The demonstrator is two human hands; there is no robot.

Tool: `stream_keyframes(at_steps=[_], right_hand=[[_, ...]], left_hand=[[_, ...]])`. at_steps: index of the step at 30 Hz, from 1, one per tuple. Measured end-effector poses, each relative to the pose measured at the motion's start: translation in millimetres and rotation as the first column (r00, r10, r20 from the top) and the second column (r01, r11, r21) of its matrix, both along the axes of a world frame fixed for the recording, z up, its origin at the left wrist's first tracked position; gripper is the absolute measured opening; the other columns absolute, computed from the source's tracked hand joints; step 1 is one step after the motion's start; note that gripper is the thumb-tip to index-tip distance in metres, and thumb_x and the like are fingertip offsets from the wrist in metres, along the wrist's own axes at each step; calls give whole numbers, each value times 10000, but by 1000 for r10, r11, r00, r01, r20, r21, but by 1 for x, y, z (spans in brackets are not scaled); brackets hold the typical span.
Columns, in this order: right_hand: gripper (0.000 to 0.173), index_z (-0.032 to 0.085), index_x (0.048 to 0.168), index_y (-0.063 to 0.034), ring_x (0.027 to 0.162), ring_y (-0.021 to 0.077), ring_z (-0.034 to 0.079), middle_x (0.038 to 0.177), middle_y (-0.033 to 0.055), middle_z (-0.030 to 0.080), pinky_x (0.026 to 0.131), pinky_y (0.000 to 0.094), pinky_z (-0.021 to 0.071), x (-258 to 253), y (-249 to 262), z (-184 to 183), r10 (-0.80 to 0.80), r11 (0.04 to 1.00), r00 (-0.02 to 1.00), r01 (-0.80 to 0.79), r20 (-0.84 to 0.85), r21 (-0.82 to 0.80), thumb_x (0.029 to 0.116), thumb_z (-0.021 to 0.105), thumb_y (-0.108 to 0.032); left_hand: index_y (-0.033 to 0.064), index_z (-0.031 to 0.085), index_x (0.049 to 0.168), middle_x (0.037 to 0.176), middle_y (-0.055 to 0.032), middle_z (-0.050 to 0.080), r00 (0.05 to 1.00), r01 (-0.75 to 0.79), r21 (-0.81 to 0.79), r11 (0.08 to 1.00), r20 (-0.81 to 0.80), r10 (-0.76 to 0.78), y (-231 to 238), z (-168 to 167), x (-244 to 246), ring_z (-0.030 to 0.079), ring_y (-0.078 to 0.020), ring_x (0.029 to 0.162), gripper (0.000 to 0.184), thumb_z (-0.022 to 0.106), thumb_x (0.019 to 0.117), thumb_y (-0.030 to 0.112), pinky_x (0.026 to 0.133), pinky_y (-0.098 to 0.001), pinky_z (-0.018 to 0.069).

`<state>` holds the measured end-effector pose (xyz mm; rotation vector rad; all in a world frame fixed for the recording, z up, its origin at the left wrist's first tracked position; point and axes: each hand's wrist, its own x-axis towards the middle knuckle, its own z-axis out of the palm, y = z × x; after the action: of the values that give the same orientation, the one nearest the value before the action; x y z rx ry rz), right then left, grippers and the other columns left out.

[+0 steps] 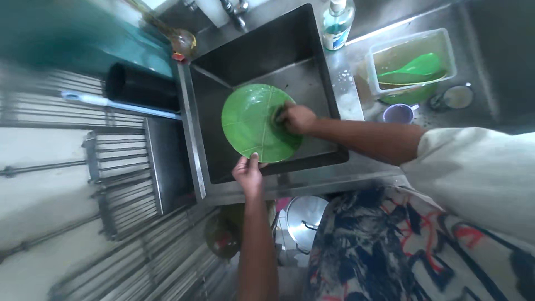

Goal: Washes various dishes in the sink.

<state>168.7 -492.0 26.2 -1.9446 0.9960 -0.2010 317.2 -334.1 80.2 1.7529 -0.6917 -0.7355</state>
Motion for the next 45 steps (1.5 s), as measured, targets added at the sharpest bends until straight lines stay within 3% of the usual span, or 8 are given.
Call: stream_keyframes(at_steps=[3,9,16,25,32,37,40,45], right_hand=[[309,746,1254,-175,1233,400,609,1480,219,513,979,590,537,20,-35,-3,-106,994,994,106,12,-20,958,668,-128],[216,789,1134,-103,1126,365,654,1322,225,611,933,540,569,25,39,15,147,987,944,-122,294,-100,934,707,-93],[358,715,1258,-129,1217,425,607,1440,255,514,992,588,535,25,-52,0,-312,950,942,312,125,22,904,720,-78],[299,764,1165,-98,1100,363,655,1274,216,621,928,532,566,27,43,17,251,963,893,-189,374,-195,879,744,-15],[398,685,1294,-128,1198,450,613,1443,263,509,961,616,539,4,-24,-17,-213,975,975,217,68,-51,904,715,-55],[358,717,1243,-127,1119,396,649,1336,237,583,917,579,562,46,19,38,18,998,958,1,288,-66,890,742,-76],[382,693,1311,-126,1130,411,652,1381,243,569,937,582,554,23,51,20,128,992,967,-125,218,-26,933,718,-78],[401,610,1341,-64,1180,445,627,1367,263,582,963,632,531,8,18,-45,-241,926,969,210,63,315,952,702,-101]], left_hand=[[-17,699,982,770,-3,734,996,91,-5,996,8,-91,2,-4,-8,713,-92,653,150,562,967,-76,616,-284,630],[-56,674,994,780,-58,720,999,-37,37,999,-28,38,-7,-4,8,712,-128,657,131,543,997,-55,616,-311,631],[-65,696,968,784,-39,738,972,210,77,975,91,-217,7,10,2,716,-92,668,101,596,956,-66,634,-280,632],[-72,681,1014,816,-80,730,994,98,78,992,40,-101,-1,7,20,723,-131,688,125,562,994,-40,636,-314,639],[-59,688,964,791,-47,737,969,229,57,972,83,-233,6,14,15,727,-110,681,123,566,974,-70,647,-293,643],[-53,688,982,784,-46,721,994,106,17,994,28,-107,-12,4,9,706,-107,665,130,558,987,-57,620,-287,623],[-56,677,962,758,-44,719,995,80,9,997,65,-81,-10,5,23,706,-104,642,124,556,990,-56,613,-280,625],[-68,686,955,762,-36,704,910,210,96,973,344,-231,4,12,20,666,-19,632,102,595,972,-26,613,-208,590]])
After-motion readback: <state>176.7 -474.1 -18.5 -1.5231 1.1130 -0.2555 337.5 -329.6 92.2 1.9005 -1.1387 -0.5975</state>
